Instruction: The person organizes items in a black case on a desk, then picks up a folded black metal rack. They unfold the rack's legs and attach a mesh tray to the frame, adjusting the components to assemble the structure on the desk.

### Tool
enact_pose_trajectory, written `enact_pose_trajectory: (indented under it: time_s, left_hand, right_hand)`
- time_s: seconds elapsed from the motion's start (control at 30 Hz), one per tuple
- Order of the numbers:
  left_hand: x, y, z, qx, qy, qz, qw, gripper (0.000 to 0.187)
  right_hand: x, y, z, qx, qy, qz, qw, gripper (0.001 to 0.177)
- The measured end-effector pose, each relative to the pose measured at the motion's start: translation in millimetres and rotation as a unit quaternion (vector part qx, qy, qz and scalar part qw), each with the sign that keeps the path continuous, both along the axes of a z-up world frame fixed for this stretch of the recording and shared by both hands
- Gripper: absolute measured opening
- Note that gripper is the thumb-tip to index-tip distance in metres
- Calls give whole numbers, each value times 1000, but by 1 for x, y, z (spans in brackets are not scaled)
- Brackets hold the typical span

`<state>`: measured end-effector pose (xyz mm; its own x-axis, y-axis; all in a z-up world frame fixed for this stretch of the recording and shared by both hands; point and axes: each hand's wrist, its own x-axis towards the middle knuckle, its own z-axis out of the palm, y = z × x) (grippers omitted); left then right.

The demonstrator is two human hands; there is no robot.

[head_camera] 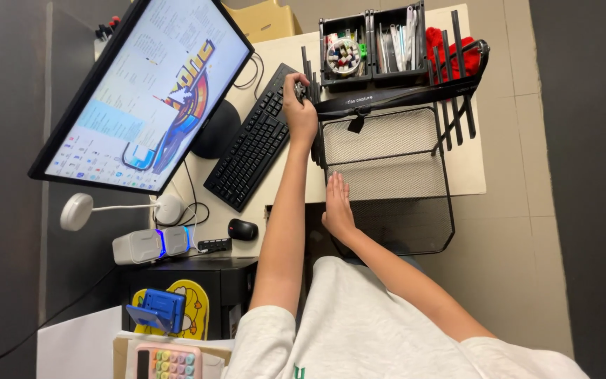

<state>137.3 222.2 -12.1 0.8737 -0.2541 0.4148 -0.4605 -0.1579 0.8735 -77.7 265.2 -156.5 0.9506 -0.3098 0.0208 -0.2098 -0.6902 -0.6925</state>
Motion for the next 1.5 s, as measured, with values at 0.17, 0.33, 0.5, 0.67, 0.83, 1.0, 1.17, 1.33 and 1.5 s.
enact_pose_trajectory:
  time_s: [0.17,0.33,0.5,0.67,0.83,1.0,1.17,1.33,1.5]
  left_hand:
    - [-6,-2,6,-13,54,-6,998,42]
    - [-3,1,6,-31,90,-18,995,44]
    - [-3,-1,8,-30,97,-16,995,45]
    - [-2,1,5,-31,87,-14,996,44]
    - [-3,0,4,-22,74,-7,997,43]
    - [-16,8,2,-12,48,8,999,40]
    - [-32,17,31,20,-11,19,1000,32]
    - [-62,-6,72,38,-156,66,985,27]
    - [-85,-71,76,73,-154,-138,976,28]
  right_hand:
    - [9,-2,-14,8,-15,-12,1000,97]
    - [16,-1,-11,16,-25,-13,999,97]
    - [19,1,-23,14,-23,-19,999,98]
    - [17,-8,-6,9,-6,0,1000,98]
    - [10,-17,15,11,27,28,999,101]
    - [-4,-18,17,-58,90,50,993,99]
    - [-28,-40,36,-16,52,54,997,86]
    - [-79,-108,39,-29,-30,-77,996,60]
    - [-134,-194,-6,-185,-41,-309,932,50]
